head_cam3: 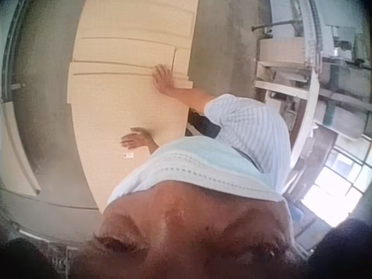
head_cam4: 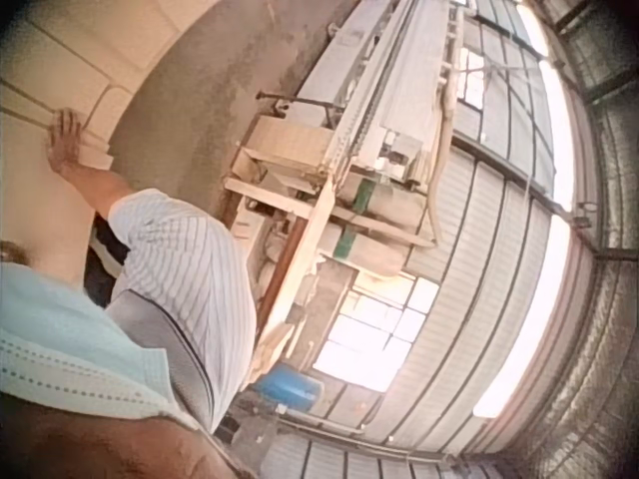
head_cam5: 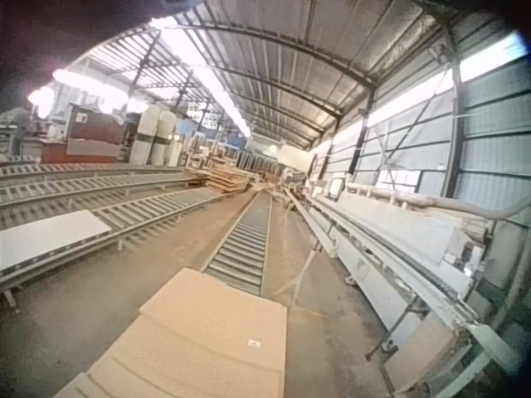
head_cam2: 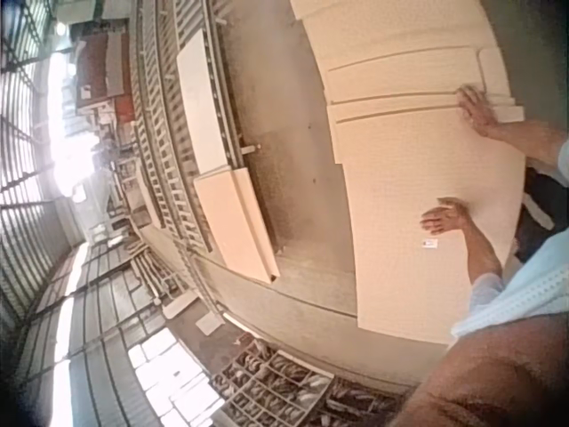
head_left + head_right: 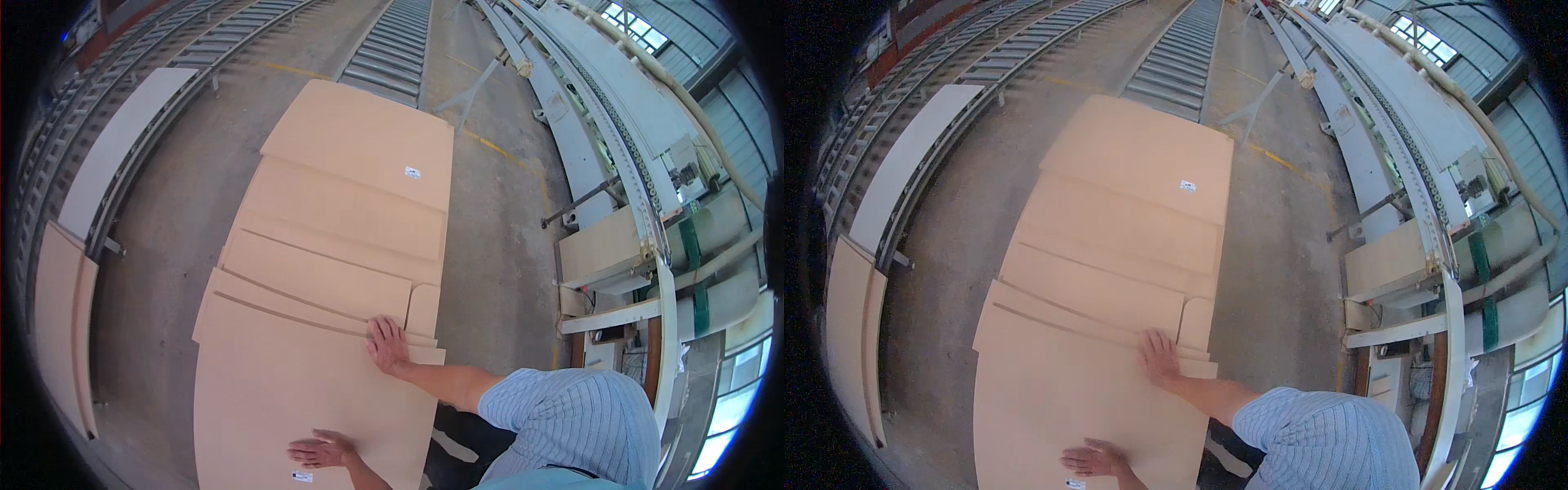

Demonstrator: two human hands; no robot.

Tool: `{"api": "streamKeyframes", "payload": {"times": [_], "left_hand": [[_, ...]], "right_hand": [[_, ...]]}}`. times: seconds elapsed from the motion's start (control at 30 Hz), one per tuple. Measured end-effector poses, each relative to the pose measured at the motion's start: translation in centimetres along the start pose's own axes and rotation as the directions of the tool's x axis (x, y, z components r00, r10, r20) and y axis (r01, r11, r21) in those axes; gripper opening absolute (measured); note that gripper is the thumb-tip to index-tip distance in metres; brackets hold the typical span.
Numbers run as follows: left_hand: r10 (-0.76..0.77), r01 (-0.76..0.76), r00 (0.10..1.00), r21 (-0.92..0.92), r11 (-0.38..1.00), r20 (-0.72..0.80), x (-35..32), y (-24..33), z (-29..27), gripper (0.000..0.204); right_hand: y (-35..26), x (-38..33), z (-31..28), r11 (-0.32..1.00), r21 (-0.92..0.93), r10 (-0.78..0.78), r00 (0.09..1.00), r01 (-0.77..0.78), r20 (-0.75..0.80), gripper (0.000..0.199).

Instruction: The person takes wooden boards from a machine conveyor by hand and stacks them onto a pile on the floor.

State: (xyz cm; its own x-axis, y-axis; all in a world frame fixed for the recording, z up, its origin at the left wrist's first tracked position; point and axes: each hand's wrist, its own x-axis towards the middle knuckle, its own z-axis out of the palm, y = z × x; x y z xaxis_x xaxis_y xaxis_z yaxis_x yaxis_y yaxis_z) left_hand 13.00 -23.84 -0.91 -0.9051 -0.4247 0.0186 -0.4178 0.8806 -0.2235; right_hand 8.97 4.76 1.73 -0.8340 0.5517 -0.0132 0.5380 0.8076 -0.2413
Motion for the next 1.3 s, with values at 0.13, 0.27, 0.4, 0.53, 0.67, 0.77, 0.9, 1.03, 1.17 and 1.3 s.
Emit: {"api": "streamKeyframes", "payload": {"times": [0.13, 0.27, 0.4, 0.53, 0.67, 0.77, 0.9, 1.03, 1.17, 1.3], "left_hand": [[-0.001, 0.001, 1.0, 0.028, 1.0, 0.018, 0.1, -0.1, 0.2, 0.07], [-0.006, 0.005, 1.0, -0.025, 1.0, -0.022, -0.2, 0.1, 0.4, 0.069], [-0.013, 0.013, 1.0, 0.001, 1.0, 0.024, -0.2, 0.3, 0.1, 0.069], [-0.004, 0.004, 0.999, -0.005, 1.0, 0.034, -0.4, 0.4, 0.2, 0.069], [-0.021, 0.022, 0.999, -0.01, 1.0, 0.049, -0.1, 1.2, -1.0, 0.07], [-0.039, 0.037, 0.995, 0.023, 0.999, 0.095, 0.3, 0.5, -0.8, 0.072], [-0.004, 0.009, 0.997, -0.06, 0.998, 0.083, 0.7, -0.3, 0.4, 0.075], [0.079, -0.058, 0.99, -0.174, 0.983, 0.114, 1.7, -1.9, 0.4, 0.077], [0.24, -0.143, 0.939, -0.356, 0.923, 0.245, 0.8, -4.9, 1.2, 0.07], [0.207, -0.073, 0.911, -0.355, 0.932, 0.357, -6.4, -6.5, 0.2, 0.071]], "right_hand": [[-0.2, -0.1, 0.2, 1.0, -0.026, 0.009, 1.0, -0.009, 0.003, 0.057], [-0.1, -0.2, -0.1, 0.999, -0.037, 0.011, 0.999, -0.009, 0.04, 0.056], [0.4, 0.0, 0.2, 0.998, -0.058, 0.011, 0.998, -0.008, 0.054, 0.056], [1.3, 0.3, -0.3, 1.0, 0.026, 0.011, 0.999, -0.012, 0.048, 0.058], [1.5, -1.6, -3.1, 0.982, 0.108, 0.161, 0.986, -0.156, -0.044, 0.065], [2.7, -5.7, -5.9, 0.957, 0.158, 0.237, 0.97, -0.242, 0.051, 0.07], [7.9, -11.9, -10.1, 0.856, 0.289, 0.377, 0.9, -0.428, 0.216, 0.074], [17.6, -19.3, -10.8, 0.767, 0.302, 0.524, 0.824, -0.566, 0.213, 0.077], [27.4, -24.3, -8.2, 0.713, 0.172, 0.644, 0.732, -0.68, 0.222, 0.078], [27.5, -23.2, -14.7, 0.258, 0.443, 0.641, 0.495, -0.859, 0.587, 0.074]]}}
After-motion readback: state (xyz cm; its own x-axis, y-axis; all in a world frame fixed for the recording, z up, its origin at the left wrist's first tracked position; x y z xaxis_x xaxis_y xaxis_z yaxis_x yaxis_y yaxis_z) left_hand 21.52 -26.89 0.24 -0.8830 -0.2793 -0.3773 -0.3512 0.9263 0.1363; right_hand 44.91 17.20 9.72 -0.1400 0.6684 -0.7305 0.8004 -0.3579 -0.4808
